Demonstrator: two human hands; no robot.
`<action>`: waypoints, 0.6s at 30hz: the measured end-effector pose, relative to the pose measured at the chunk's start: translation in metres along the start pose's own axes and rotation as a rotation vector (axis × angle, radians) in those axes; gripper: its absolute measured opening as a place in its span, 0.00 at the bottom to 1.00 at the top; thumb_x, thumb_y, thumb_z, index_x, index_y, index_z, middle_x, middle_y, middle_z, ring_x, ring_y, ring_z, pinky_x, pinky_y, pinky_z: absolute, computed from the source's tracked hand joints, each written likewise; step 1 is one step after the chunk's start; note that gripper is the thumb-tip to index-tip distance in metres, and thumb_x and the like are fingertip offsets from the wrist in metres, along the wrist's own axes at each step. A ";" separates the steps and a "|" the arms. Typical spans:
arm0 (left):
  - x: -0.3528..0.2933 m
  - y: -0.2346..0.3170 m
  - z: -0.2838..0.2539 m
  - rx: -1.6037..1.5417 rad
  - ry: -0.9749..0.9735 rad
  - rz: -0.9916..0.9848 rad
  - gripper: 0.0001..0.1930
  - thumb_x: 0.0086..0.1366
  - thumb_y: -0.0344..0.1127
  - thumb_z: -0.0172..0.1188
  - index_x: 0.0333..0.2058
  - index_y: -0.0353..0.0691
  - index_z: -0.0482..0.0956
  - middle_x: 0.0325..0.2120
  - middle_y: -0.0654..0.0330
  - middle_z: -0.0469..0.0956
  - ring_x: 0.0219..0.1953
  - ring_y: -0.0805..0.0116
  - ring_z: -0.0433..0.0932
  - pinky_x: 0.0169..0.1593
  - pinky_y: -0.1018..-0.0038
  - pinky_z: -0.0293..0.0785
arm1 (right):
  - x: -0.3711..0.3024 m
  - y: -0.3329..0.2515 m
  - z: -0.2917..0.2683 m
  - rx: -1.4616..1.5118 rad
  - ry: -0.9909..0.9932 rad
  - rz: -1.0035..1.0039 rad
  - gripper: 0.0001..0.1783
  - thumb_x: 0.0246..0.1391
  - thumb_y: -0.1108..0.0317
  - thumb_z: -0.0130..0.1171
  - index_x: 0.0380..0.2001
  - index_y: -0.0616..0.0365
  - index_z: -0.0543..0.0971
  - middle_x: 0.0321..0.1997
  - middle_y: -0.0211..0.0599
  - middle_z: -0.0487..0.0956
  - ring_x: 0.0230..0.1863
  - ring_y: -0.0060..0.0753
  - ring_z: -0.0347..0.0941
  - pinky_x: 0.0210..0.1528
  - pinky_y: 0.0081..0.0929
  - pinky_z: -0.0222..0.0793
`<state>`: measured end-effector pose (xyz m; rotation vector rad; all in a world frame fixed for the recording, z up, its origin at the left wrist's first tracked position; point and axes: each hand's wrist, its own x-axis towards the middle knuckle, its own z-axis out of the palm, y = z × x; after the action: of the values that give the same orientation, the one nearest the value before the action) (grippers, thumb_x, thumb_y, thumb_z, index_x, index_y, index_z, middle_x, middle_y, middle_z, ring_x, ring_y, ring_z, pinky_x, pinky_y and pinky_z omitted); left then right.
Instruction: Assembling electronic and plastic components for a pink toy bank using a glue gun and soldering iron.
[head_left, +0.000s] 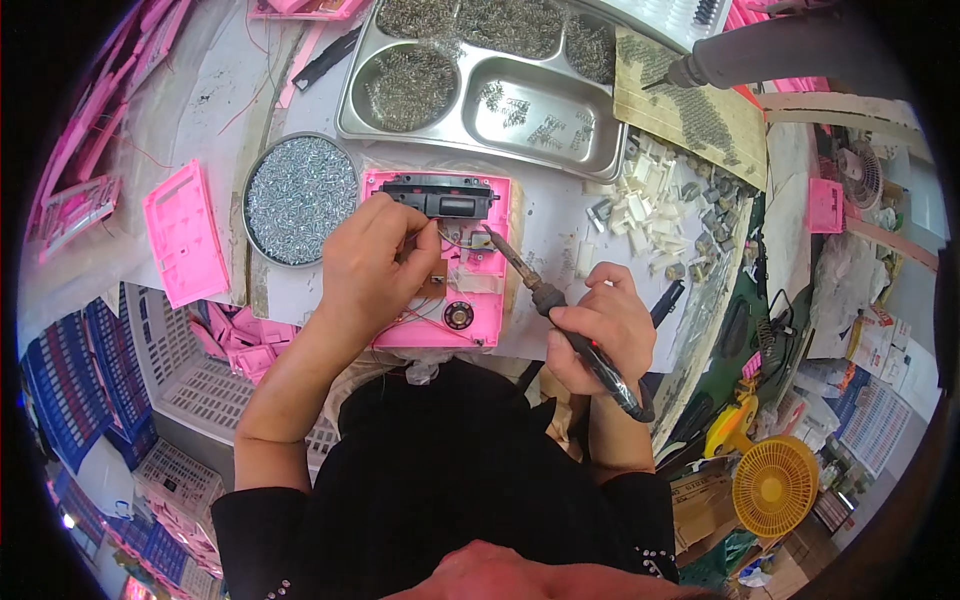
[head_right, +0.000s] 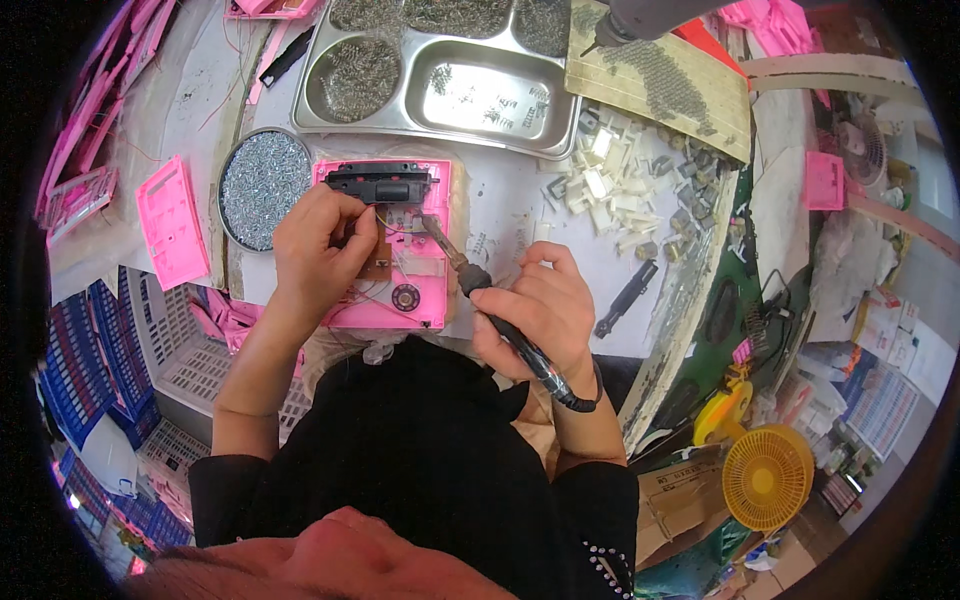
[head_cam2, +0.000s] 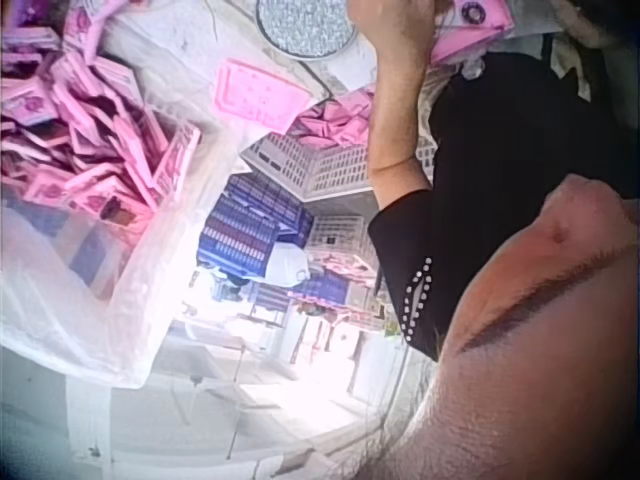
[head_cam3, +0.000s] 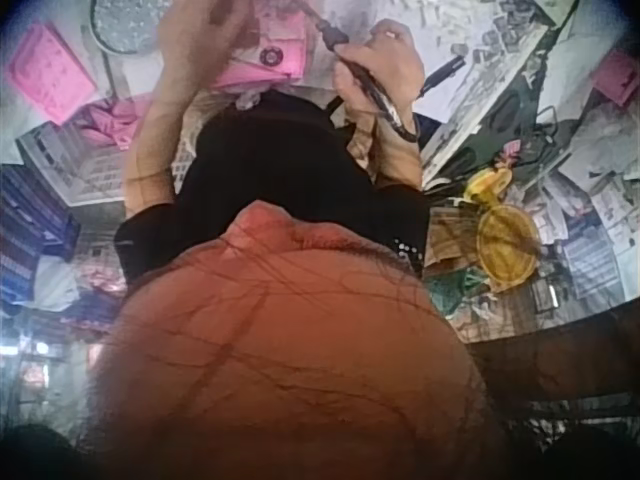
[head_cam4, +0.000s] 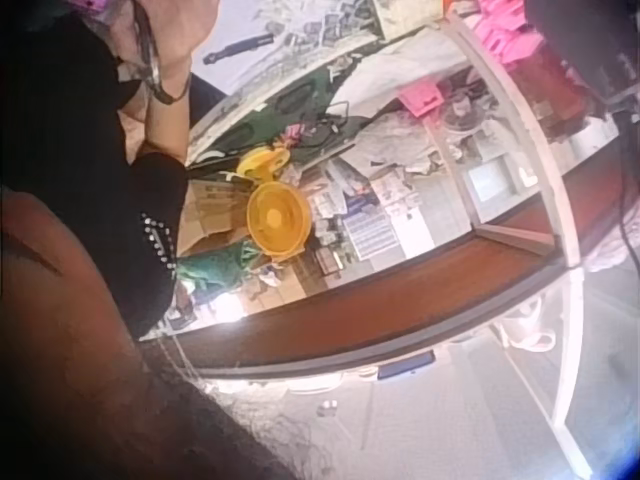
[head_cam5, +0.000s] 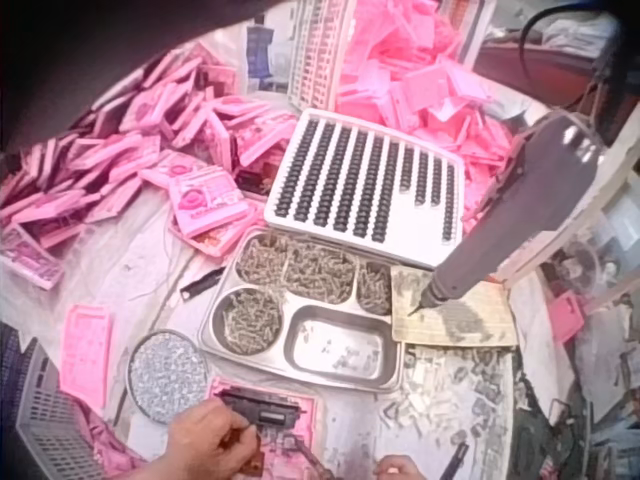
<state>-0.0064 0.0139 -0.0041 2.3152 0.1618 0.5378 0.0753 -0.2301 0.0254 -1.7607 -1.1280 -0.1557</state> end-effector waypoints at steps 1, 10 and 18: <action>-0.001 0.000 -0.001 0.005 -0.007 -0.001 0.07 0.56 0.24 0.69 0.31 0.39 0.79 0.22 0.60 0.73 0.21 0.65 0.75 0.24 0.70 0.70 | -0.001 0.000 -0.001 0.000 0.004 0.006 0.17 0.37 0.78 0.65 0.37 0.56 0.81 0.16 0.28 0.69 0.17 0.31 0.65 0.38 0.36 0.71; -0.003 0.031 -0.018 0.049 -0.381 0.331 0.15 0.52 0.28 0.71 0.40 0.41 0.82 0.34 0.59 0.77 0.34 0.57 0.78 0.35 0.64 0.74 | -0.009 0.000 -0.018 -0.016 0.045 0.039 0.16 0.38 0.78 0.66 0.36 0.57 0.81 0.17 0.29 0.69 0.17 0.32 0.64 0.39 0.38 0.71; -0.001 0.014 -0.006 -0.257 -0.485 0.086 0.10 0.55 0.24 0.69 0.37 0.37 0.82 0.34 0.57 0.80 0.35 0.56 0.81 0.38 0.66 0.77 | -0.023 -0.005 -0.027 -0.031 0.113 0.085 0.14 0.39 0.77 0.66 0.35 0.59 0.82 0.16 0.30 0.70 0.17 0.32 0.64 0.39 0.38 0.72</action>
<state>-0.0104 0.0078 0.0093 2.1345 -0.2270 0.0226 0.0687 -0.2651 0.0289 -1.8008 -0.9733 -0.2191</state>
